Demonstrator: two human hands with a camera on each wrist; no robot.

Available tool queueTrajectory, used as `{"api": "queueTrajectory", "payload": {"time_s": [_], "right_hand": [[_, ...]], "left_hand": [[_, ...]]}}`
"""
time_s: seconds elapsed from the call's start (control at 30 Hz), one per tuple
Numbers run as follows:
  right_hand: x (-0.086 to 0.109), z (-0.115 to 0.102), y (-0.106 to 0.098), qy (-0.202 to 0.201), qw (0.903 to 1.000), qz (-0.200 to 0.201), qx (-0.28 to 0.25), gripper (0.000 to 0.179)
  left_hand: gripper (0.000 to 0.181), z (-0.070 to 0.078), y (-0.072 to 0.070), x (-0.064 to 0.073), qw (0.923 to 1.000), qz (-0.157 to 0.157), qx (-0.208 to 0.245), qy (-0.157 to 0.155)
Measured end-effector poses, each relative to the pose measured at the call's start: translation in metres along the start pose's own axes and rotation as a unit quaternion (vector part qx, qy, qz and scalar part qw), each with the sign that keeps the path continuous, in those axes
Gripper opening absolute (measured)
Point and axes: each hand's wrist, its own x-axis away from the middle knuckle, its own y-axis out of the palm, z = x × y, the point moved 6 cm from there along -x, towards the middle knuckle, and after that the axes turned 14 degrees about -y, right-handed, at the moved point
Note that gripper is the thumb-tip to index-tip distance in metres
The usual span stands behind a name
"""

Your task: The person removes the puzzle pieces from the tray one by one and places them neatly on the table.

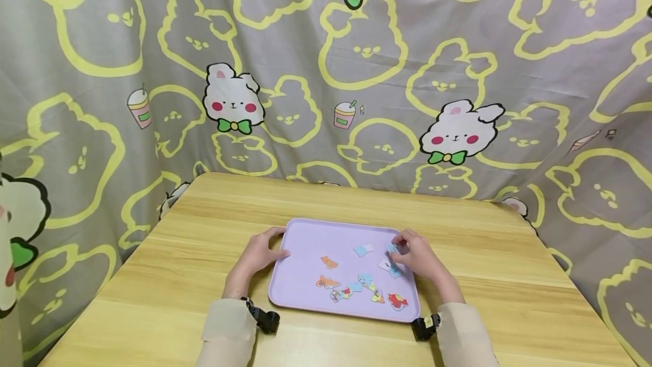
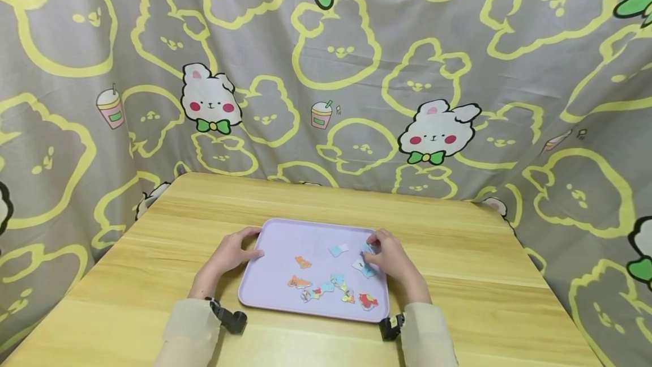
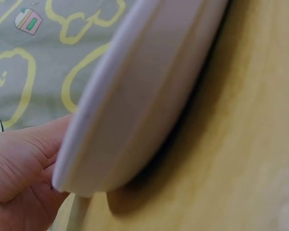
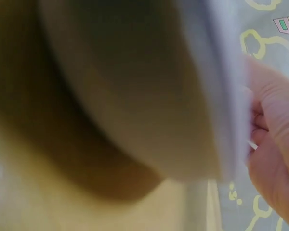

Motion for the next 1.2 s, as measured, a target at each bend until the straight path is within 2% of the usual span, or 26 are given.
{"api": "queueTrajectory", "payload": {"time_s": [0.17, 0.53, 1.2], "right_hand": [[0.001, 0.001, -0.003, 0.0, 0.9996, 0.02, -0.018, 0.018], [0.004, 0.005, -0.003, 0.004, 0.9989, 0.03, -0.035, 0.017], [0.012, 0.012, -0.016, 0.009, 0.9986, 0.048, -0.022, 0.018]], "left_hand": [[0.057, -0.002, 0.001, -0.001, 1.0, 0.001, 0.008, -0.002], [0.057, -0.002, 0.0, 0.0, 0.9999, -0.002, 0.015, 0.0], [0.056, -0.005, 0.0, -0.001, 0.9999, -0.005, 0.012, -0.002]]}}
